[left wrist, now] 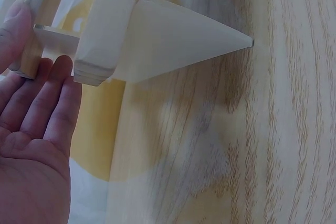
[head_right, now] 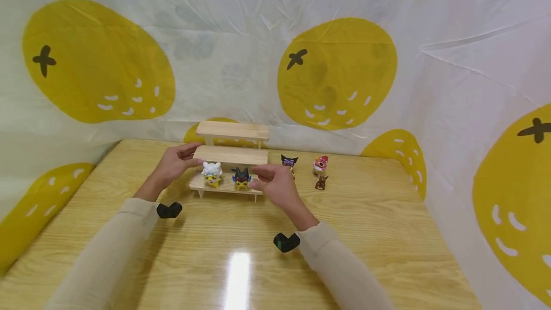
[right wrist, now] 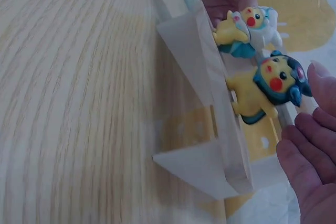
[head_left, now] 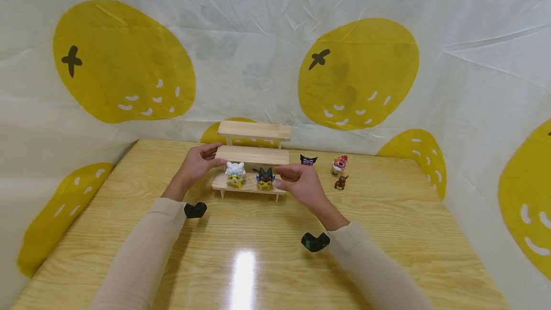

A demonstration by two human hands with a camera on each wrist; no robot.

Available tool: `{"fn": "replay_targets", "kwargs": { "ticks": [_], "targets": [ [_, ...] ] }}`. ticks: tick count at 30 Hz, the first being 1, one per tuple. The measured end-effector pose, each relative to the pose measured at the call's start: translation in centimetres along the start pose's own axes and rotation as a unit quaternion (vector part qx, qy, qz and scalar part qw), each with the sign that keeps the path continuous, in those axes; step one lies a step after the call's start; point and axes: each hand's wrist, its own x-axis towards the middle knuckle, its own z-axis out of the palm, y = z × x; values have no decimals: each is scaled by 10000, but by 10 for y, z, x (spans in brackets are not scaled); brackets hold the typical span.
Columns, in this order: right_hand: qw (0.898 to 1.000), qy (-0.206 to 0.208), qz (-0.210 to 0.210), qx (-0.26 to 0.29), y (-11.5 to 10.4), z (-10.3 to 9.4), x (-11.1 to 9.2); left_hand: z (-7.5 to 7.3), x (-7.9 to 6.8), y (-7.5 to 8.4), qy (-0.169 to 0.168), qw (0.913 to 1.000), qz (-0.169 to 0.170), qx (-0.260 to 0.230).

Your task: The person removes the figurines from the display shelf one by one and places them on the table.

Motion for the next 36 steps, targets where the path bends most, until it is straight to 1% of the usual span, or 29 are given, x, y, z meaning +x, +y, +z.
{"fn": "replay_targets", "kwargs": {
  "ticks": [4,7,10,14,20,24,29,36],
  "targets": [
    [9999,25,46,110,-1,12,5,0,1,0,64,9999,86,-2],
    [9997,119,79,180,-1,20,9,0,2,-1,78,9999,112,0],
    [9994,180,6,284,-2,27,12,1,4,0,59,9999,96,5],
    [9990,281,-76,348,-3,32,14,3,4,0,121,9999,104,-43],
    [9983,518,19,278,-1,33,13,4,4,0,104,9999,111,-43],
    [9979,631,0,116,-1,32,11,4,5,-1,110,9999,103,-83],
    [9978,669,-36,-1,0,28,8,4,6,-1,123,9998,101,-113],
    [9981,612,-55,44,-1,21,0,4,3,-4,119,9999,61,-79]
  ]
}}
